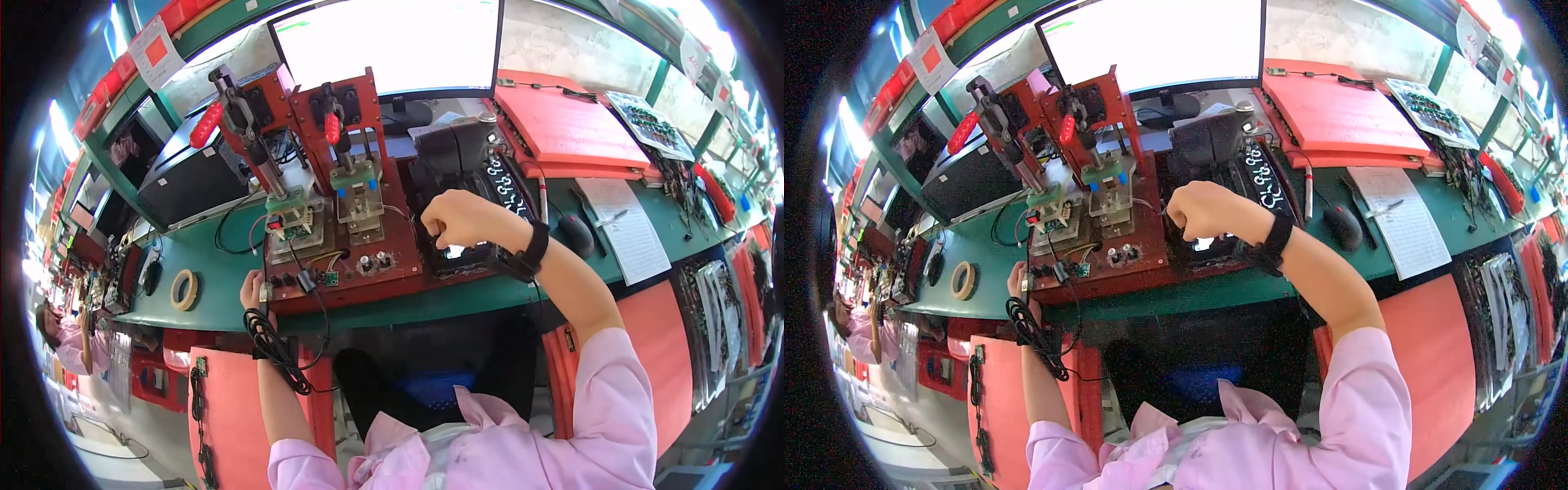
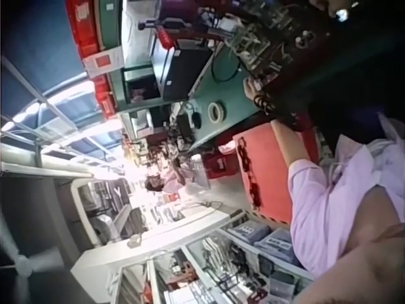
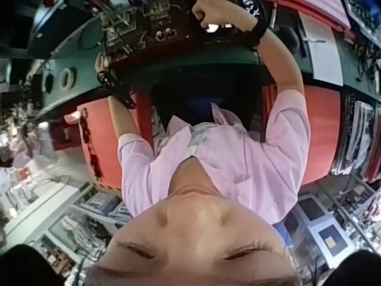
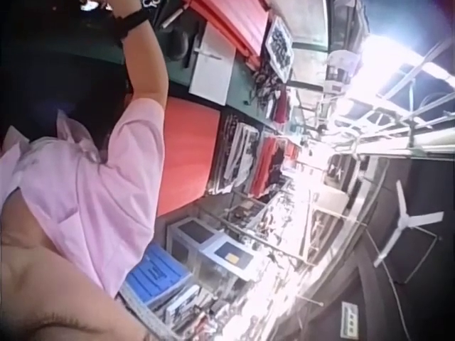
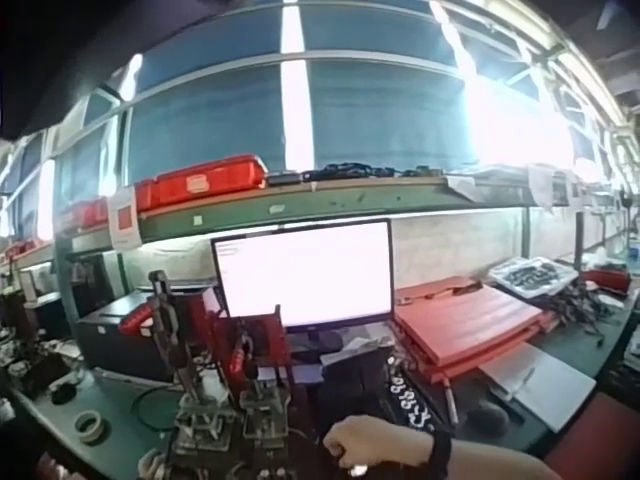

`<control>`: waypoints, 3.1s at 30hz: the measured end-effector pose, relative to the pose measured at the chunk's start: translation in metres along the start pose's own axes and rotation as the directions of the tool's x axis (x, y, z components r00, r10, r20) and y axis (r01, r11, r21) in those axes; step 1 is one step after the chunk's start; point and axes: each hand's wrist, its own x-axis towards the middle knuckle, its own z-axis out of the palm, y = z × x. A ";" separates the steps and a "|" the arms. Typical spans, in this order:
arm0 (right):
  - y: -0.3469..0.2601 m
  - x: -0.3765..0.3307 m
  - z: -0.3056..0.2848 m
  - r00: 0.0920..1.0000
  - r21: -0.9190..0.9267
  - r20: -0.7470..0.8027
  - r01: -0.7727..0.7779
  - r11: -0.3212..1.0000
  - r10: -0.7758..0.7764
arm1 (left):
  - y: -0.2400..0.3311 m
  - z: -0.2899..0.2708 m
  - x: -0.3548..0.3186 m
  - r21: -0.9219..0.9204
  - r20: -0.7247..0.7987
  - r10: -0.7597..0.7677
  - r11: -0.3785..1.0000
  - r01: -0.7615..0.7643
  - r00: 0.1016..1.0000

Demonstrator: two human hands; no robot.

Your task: Testing electronic cable components using a specialized testing fixture at an assembly station.

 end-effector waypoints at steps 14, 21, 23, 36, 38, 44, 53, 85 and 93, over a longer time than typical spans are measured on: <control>0.011 0.006 -0.005 0.979 0.184 0.098 0.158 0.970 -0.178 | -0.024 -0.017 0.009 0.062 0.034 0.011 0.998 -0.013 0.999; -0.003 0.002 0.010 0.992 -0.074 -0.120 -0.044 0.996 0.035 | -0.020 -0.017 0.008 0.053 -0.007 -0.007 0.999 0.007 1.000; -0.006 0.001 0.016 0.985 -0.105 -0.155 -0.092 0.990 0.076 | -0.005 0.002 0.001 0.017 -0.019 -0.006 1.000 0.006 1.000; 0.035 0.010 0.002 0.956 0.172 0.141 0.232 0.957 -0.257 | 0.005 0.008 -0.003 -0.138 0.014 -0.068 0.988 0.069 0.998; 0.033 0.008 0.002 0.944 0.157 0.133 0.280 0.947 -0.301 | -0.001 0.006 -0.003 -0.142 0.008 -0.065 0.988 0.065 0.998; 0.018 -0.044 -0.010 0.970 0.009 -0.213 0.126 0.992 -0.121 | -0.015 -0.003 0.002 0.015 -0.043 0.043 0.999 -0.043 0.998; 0.029 -0.059 -0.003 0.966 0.066 -0.250 -0.056 0.996 0.070 | -0.014 -0.013 0.007 0.013 -0.019 -0.072 0.997 0.072 0.997; 0.063 -0.115 -0.019 0.951 0.147 -0.262 -0.128 0.981 0.163 | 0.018 0.002 -0.009 -0.054 0.045 0.019 0.998 -0.016 0.999; 0.066 -0.107 -0.018 0.838 0.264 -0.449 -0.207 0.942 0.310 | 0.016 0.018 -0.013 -0.162 -0.105 -0.017 0.987 0.000 0.994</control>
